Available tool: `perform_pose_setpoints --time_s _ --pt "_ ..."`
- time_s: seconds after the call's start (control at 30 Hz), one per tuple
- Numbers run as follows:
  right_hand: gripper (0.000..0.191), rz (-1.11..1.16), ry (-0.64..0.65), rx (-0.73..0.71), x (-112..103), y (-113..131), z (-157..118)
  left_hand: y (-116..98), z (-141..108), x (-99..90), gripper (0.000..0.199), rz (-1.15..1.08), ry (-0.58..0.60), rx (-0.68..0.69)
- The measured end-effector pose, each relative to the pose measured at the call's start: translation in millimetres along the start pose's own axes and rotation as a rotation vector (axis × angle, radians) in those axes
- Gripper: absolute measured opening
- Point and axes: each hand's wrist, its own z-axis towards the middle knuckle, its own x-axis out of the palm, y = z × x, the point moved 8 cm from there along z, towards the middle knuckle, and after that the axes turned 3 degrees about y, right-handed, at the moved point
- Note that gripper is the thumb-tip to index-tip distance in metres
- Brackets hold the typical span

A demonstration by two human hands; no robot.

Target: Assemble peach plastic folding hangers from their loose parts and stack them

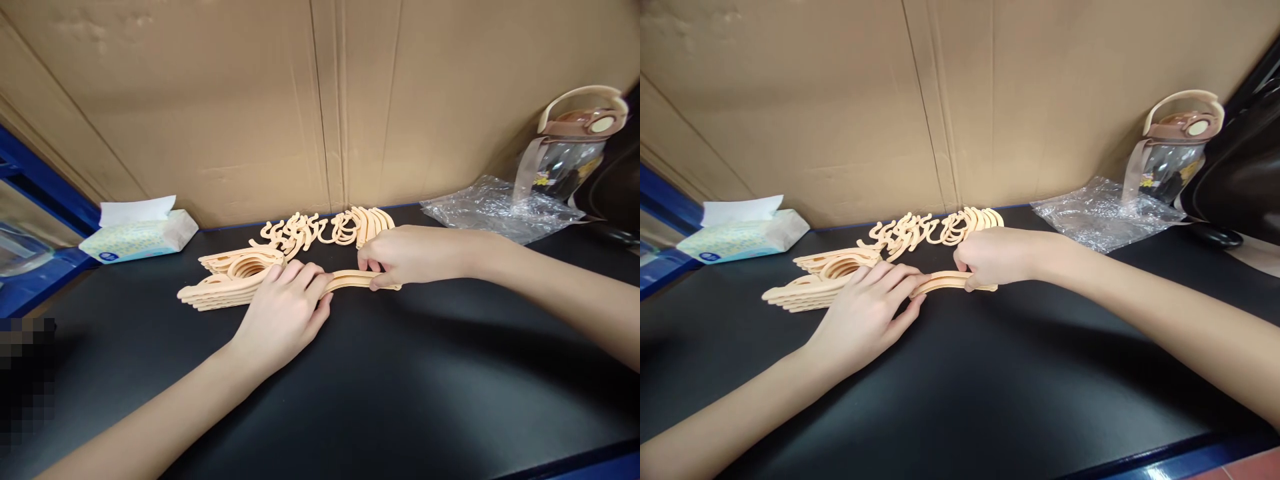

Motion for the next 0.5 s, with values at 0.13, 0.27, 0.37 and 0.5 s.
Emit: perform_pose_setpoints --time_s 0.13,0.27,0.37,0.5 --pt "0.02 0.002 -0.03 -0.016 -2.6 -3.5 0.9 1.1 -0.2 0.8 0.024 0.011 0.007 -0.007" --pt "0.028 0.011 -0.115 -0.091 -18.2 -3.6 7.4 0.6 -0.1 0.6 0.024 0.03 -0.007 0.0" --pt "0.028 -0.136 -0.287 -0.086 -41.0 -4.6 23.6 0.1 -0.1 -0.4 0.023 0.024 -0.014 0.004" --pt "0.026 -0.36 -0.429 -0.124 -57.0 3.9 56.5 0.0 -0.6 -1.6 0.023 0.009 -0.015 0.003"
